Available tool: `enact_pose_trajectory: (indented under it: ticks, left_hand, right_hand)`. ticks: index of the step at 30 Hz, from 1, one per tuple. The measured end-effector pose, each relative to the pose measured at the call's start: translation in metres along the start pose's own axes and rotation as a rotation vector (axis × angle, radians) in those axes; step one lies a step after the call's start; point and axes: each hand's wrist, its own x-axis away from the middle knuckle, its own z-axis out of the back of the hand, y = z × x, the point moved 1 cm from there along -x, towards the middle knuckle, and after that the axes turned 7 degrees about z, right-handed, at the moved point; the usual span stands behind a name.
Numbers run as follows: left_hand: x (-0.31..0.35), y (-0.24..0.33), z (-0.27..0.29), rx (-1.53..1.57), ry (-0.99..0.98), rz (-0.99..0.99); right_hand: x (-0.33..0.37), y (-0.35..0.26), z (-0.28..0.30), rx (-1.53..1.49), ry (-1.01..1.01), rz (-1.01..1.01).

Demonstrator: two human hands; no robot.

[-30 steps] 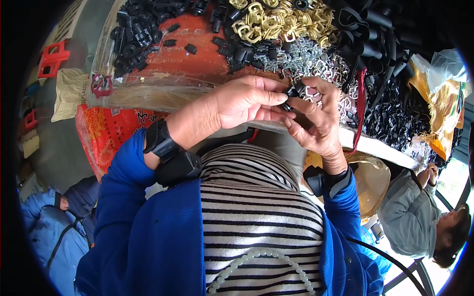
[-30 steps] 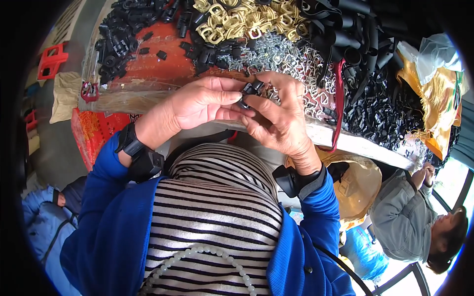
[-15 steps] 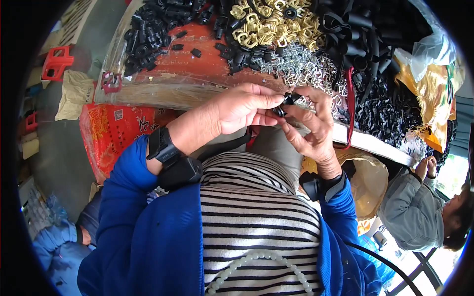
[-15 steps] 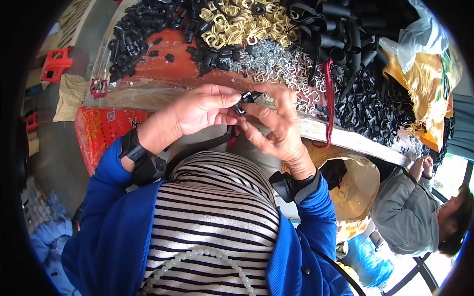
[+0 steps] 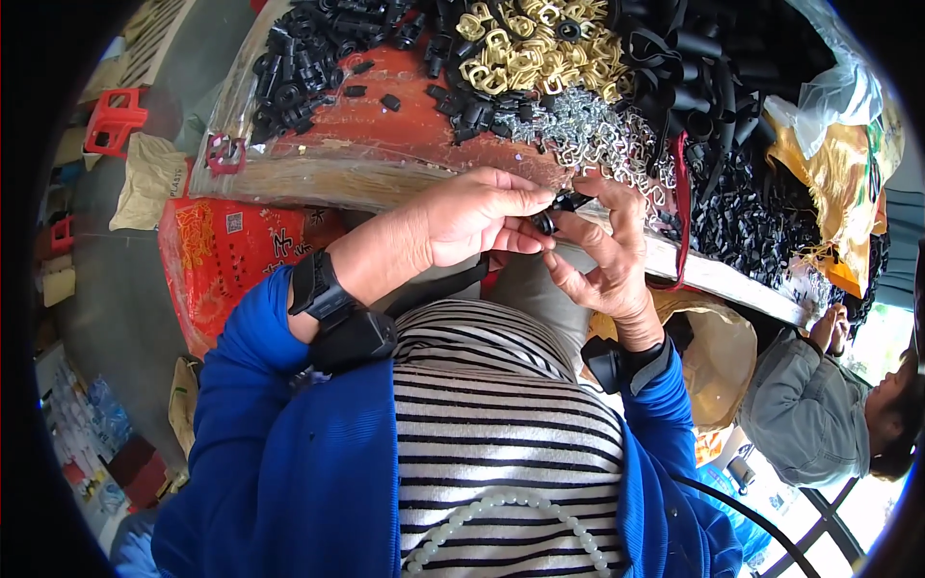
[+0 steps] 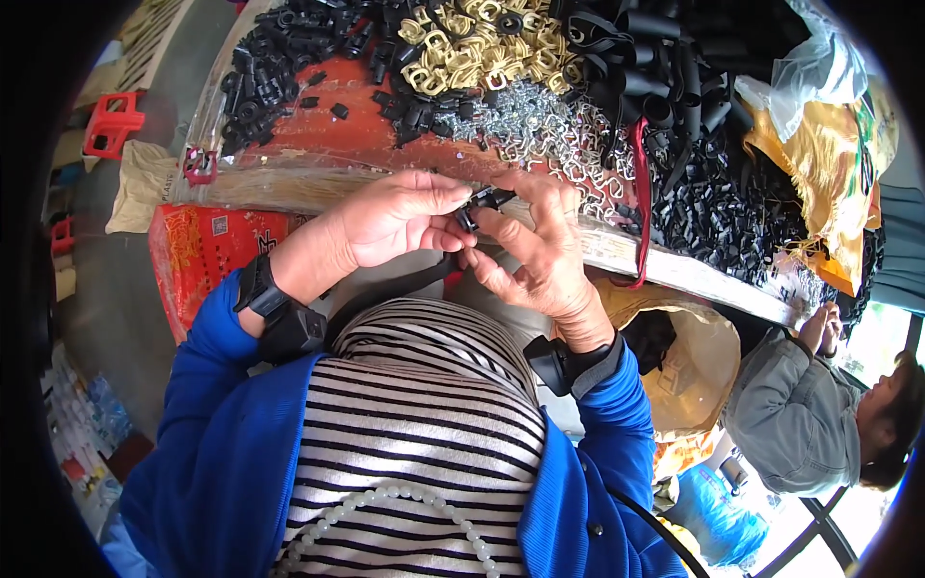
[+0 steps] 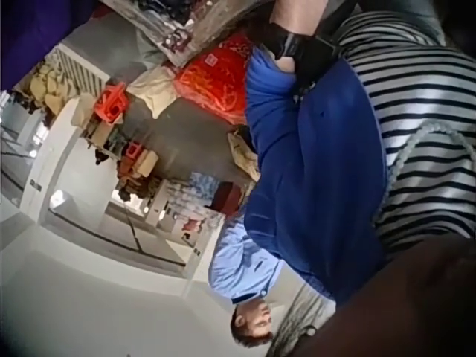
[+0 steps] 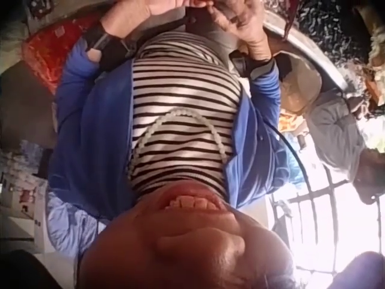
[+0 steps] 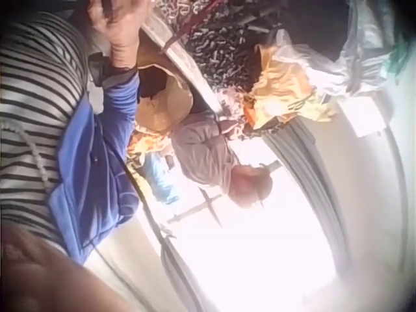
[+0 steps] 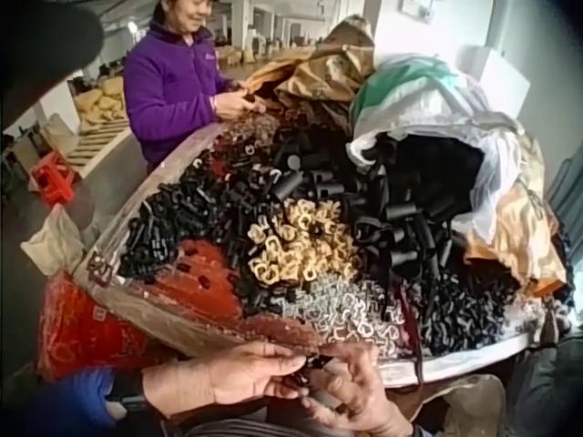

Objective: The person picks up a black plastic component and a metal clip by hand, fits the clip into the component, and then presses a second black plastic part onto the assembly before placing it into a bag.

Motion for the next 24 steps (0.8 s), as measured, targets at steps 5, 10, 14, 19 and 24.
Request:
enact_pose_trajectory:
  ticks: [5,10,14,19,24]
  left_hand:
    - [-0.009,0.01,0.005,0.025,0.02,0.02]
    - [-0.019,0.019,0.012,0.017,0.029,0.035]
    - [-0.024,0.022,0.017,0.018,0.034,0.021]
    - [-0.022,0.021,0.018,0.022,0.055,0.002]
    - [-0.011,0.012,0.012,-0.02,0.042,-0.026]
  right_hand:
    - [-0.003,0.016,-0.006,-0.11,0.034,-0.04]
    - [-0.006,0.036,-0.005,-0.158,0.241,-0.217]
    - [-0.004,0.068,-0.005,0.202,0.158,-0.331]
    - [-0.002,0.082,-0.002,0.513,-0.118,-0.389]
    - [0.005,0.086,-0.006,0.407,-0.053,-0.385]
